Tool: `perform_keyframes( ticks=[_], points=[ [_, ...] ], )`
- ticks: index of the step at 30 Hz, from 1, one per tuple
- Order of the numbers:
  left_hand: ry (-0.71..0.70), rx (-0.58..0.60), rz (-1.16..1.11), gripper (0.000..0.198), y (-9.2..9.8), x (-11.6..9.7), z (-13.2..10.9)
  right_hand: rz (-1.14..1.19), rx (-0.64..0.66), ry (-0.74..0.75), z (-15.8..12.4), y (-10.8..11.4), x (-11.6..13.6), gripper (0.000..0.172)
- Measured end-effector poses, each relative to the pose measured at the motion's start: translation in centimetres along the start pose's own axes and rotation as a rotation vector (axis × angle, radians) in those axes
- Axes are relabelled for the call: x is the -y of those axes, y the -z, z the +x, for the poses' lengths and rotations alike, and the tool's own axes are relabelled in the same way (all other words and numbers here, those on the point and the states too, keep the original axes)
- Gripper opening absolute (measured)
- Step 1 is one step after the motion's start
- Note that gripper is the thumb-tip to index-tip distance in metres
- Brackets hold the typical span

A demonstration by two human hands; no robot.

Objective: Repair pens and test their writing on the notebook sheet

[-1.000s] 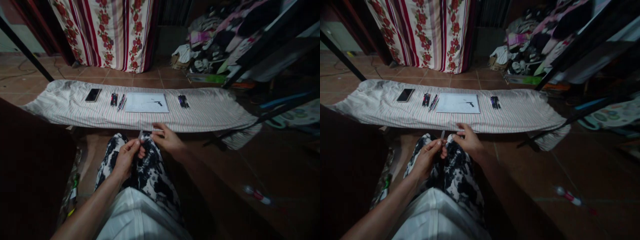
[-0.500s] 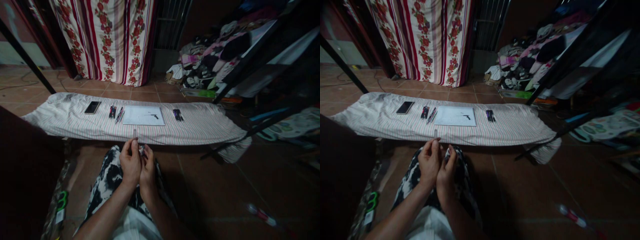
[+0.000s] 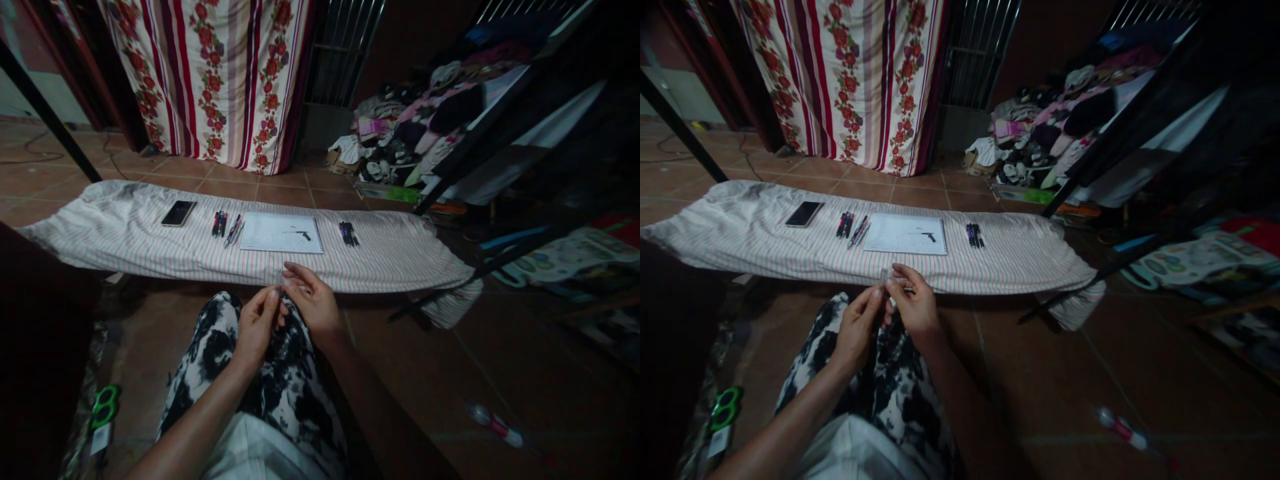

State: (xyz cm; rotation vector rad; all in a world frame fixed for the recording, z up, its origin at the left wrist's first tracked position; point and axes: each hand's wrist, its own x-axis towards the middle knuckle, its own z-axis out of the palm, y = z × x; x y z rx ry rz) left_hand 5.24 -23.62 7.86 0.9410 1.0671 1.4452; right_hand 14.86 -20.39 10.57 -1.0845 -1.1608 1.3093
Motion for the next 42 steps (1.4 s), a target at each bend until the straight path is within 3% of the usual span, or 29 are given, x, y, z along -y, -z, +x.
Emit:
perform_keyframes(
  ticks=[8,16,27,32,42],
  points=[
    [0.030,0.080,0.053,0.030,0.8,-0.8,-0.8,-0.030,0.117,0.027,0.0,0.7,-0.5,0.031],
    [0.113,0.212,-0.055,0.024,1.7,-1.1,-0.9,0.017,0.074,-0.008,-0.3,0.9,-0.1,0.023],
    [0.044,0.151,0.151,0.027,2.4,-1.0,-0.9,0.122,0.100,-0.131,-0.6,0.5,-0.1,0.026],
    [-0.015,0.075,0.201,0.022,2.6,-0.5,-0.6,0.094,0.081,-0.085,-0.6,0.1,-0.5,0.023],
    [0.138,0.134,0.090,0.030,2.1,-1.2,-0.7,0.093,0.118,-0.108,-0.4,0.4,-0.4,0.024]
  ],
)
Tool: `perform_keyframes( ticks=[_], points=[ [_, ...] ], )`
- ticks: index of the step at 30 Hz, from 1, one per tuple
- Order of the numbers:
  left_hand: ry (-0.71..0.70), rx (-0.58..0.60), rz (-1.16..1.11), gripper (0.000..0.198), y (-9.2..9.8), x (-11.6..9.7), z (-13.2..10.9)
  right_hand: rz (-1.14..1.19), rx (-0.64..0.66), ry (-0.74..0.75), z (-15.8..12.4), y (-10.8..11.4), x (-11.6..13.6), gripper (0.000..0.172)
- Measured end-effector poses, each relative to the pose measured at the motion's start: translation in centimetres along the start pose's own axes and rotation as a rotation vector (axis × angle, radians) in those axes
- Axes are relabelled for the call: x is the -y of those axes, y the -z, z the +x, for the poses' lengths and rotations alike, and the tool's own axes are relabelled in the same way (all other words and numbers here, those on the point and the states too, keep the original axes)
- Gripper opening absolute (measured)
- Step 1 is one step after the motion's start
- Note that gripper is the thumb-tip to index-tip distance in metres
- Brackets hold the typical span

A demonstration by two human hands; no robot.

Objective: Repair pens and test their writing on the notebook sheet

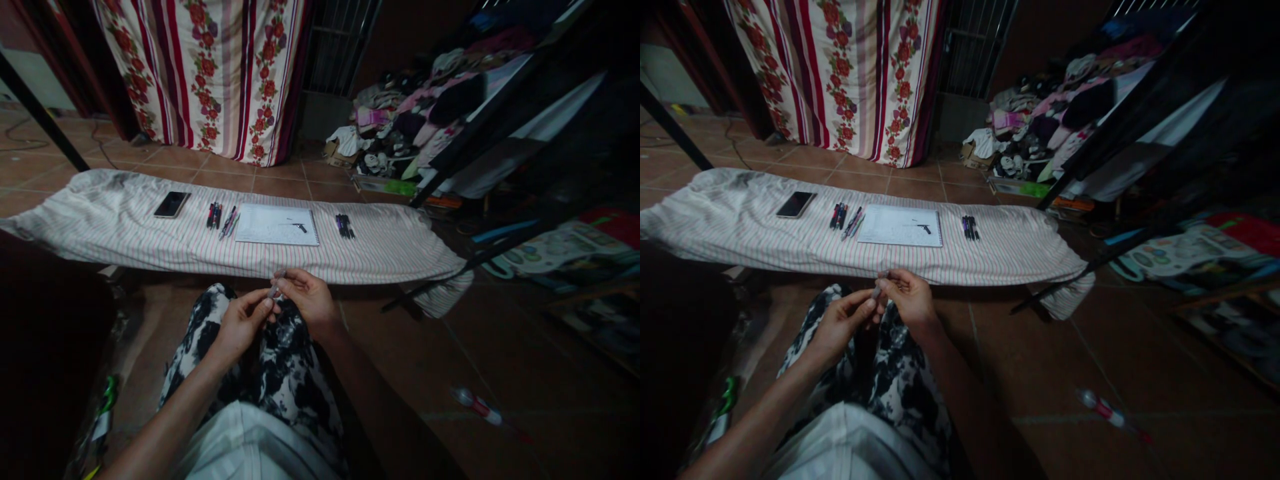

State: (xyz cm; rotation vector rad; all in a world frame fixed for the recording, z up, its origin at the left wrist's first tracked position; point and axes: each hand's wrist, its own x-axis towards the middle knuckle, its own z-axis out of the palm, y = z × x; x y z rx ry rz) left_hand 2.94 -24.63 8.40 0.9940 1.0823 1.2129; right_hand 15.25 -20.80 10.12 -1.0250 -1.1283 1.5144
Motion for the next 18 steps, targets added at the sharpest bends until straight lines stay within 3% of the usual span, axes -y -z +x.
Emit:
perform_keyframes(
  ticks=[5,8,11,18],
  points=[
    [0.013,-0.039,-0.016,0.031,-0.1,0.2,0.0,-0.023,0.011,0.022,0.1,0.1,-0.5,0.024],
    [0.049,0.056,-0.054,0.031,0.2,0.2,0.1,-0.007,0.065,-0.012,0.2,0.4,-0.3,0.024],
    [0.070,0.121,-0.051,0.032,0.3,0.4,0.3,-0.012,0.031,-0.044,0.4,0.5,-0.3,0.023],
    [0.008,-0.008,0.033,0.031,-0.3,1.1,1.6,0.006,-0.082,-0.015,1.7,0.8,-1.5,0.029]
  ],
)
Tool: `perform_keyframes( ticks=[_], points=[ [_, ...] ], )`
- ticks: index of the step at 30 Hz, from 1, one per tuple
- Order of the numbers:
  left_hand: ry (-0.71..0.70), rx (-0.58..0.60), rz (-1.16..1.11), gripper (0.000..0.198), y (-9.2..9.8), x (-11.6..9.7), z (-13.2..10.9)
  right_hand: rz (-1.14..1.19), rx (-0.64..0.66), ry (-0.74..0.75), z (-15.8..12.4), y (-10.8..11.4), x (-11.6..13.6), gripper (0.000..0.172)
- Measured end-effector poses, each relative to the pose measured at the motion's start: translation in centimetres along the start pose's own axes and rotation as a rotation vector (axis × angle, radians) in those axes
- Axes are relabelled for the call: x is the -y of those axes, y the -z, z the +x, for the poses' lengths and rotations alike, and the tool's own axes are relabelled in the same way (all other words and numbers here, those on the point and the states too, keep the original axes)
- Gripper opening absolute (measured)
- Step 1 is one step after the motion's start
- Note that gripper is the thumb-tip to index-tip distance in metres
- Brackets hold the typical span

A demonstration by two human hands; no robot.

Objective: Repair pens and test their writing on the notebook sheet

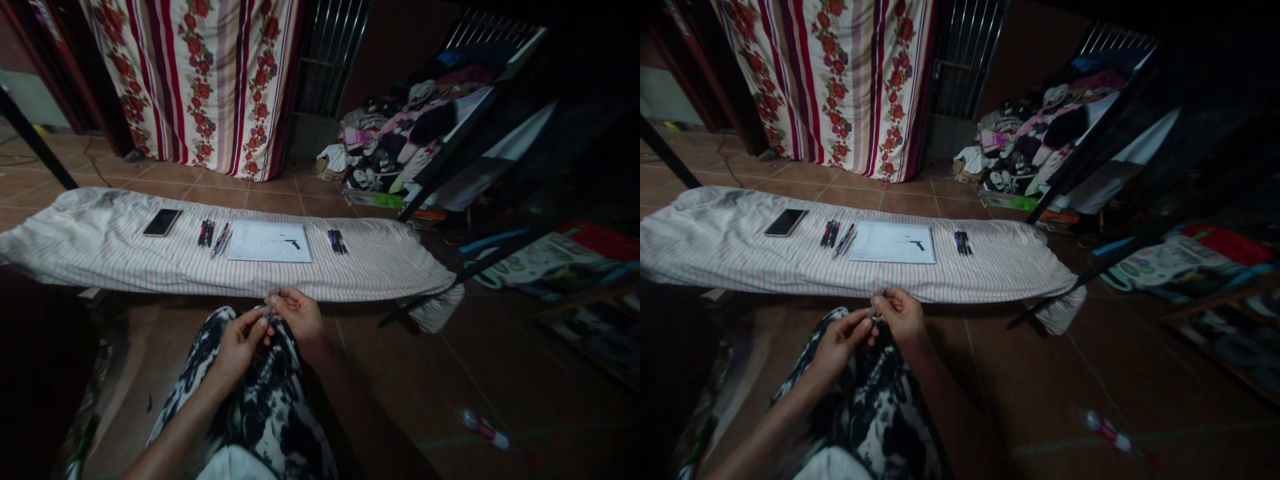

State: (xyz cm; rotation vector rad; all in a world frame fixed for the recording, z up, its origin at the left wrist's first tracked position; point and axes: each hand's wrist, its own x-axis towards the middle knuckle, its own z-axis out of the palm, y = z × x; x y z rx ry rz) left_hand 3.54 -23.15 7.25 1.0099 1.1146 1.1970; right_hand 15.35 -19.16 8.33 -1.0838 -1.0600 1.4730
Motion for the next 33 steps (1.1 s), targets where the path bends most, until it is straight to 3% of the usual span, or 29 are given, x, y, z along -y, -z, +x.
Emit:
perform_keyframes(
  ticks=[5,11,14,18,26,33],
  points=[
    [-0.002,0.067,-0.034,0.028,-0.8,-0.1,1.5,-0.010,0.016,0.004,0.8,0.7,1.1,0.030],
    [-0.007,0.040,-0.051,0.031,-2.4,0.9,4.8,-0.049,-0.146,0.017,3.0,2.0,1.5,0.034],
    [0.054,0.083,-0.126,0.040,-2.8,1.1,6.5,-0.020,-0.188,0.016,4.5,3.0,1.6,0.034],
    [0.111,0.156,-0.148,0.042,-2.5,0.9,8.9,-0.024,-0.203,0.058,6.6,3.9,2.0,0.030],
    [0.033,0.087,-0.057,0.035,-1.3,0.9,13.9,-0.029,-0.201,0.098,11.0,4.1,1.7,0.031],
    [-0.005,0.029,0.006,0.033,-0.3,1.1,14.6,-0.082,-0.231,0.118,12.2,3.6,0.8,0.025]
  ],
)
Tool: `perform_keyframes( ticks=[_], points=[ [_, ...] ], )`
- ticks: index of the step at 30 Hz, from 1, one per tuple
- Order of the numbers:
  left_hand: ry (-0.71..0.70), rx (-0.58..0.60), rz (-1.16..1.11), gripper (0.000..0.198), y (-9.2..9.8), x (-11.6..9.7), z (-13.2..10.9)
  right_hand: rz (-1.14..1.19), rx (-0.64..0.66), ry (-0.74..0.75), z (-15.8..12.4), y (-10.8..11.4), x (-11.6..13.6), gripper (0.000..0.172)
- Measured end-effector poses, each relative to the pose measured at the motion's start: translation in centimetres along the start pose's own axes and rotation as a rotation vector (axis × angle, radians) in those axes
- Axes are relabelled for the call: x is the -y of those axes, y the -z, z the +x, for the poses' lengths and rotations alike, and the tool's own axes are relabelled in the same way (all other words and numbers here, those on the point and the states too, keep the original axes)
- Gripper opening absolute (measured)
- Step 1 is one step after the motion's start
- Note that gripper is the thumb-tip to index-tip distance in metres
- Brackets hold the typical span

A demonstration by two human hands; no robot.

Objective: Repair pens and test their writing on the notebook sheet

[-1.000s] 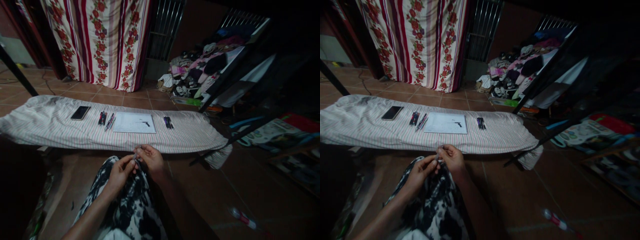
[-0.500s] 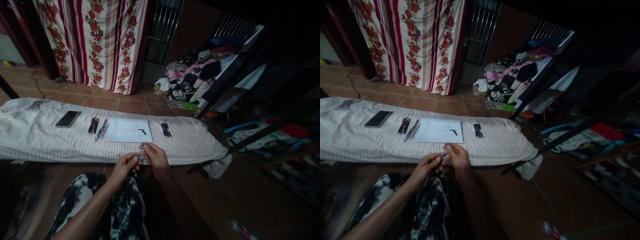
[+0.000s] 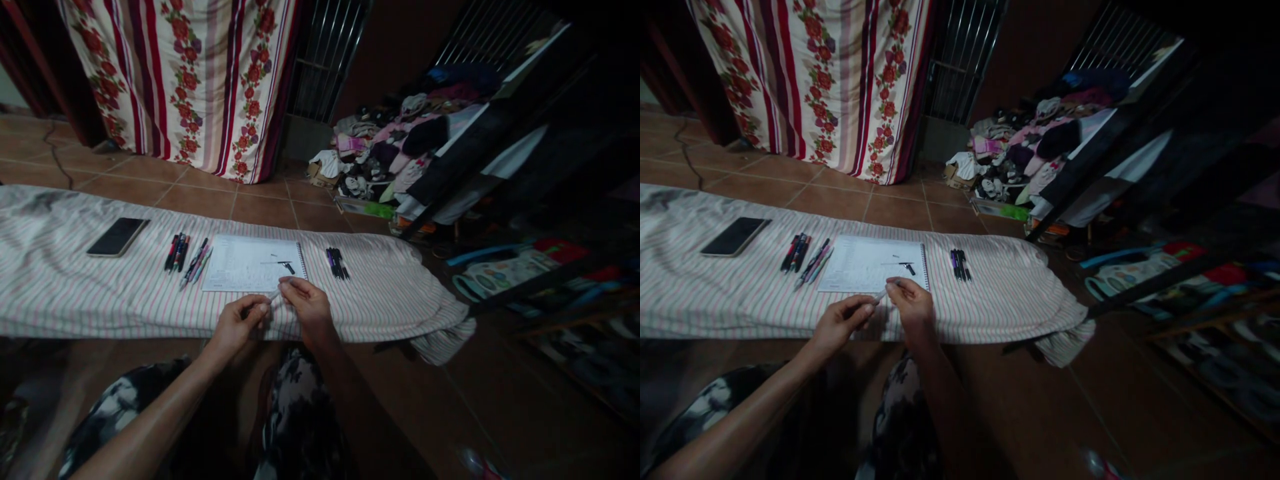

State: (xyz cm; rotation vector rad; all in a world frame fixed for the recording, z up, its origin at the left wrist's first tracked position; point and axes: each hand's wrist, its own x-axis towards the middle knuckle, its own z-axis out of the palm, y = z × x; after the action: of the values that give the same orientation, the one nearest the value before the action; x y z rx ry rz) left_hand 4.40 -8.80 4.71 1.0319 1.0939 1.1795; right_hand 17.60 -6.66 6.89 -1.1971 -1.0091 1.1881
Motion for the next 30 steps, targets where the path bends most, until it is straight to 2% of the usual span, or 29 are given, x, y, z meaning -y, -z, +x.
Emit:
perform_keyframes(
  ticks=[8,14,18,24,30],
  points=[
    [0.027,0.127,0.030,0.039,0.6,-1.1,-1.5,0.006,0.036,0.060,-1.4,-0.2,1.1,0.019],
    [0.002,0.167,0.089,0.037,0.3,-3.1,-4.3,0.018,0.081,0.091,-4.1,0.0,3.0,0.018],
    [-0.108,0.096,0.260,0.029,0.4,-3.0,-6.9,0.088,0.083,0.029,-6.5,0.2,2.9,0.022],
    [-0.281,-0.085,0.573,0.023,0.7,-1.2,-10.9,0.083,0.146,-0.062,-10.3,0.9,2.3,0.034],
    [-0.615,-0.079,0.834,0.021,0.4,-1.8,-13.7,-0.157,0.209,-0.057,-12.3,1.9,3.7,0.038]
  ],
)
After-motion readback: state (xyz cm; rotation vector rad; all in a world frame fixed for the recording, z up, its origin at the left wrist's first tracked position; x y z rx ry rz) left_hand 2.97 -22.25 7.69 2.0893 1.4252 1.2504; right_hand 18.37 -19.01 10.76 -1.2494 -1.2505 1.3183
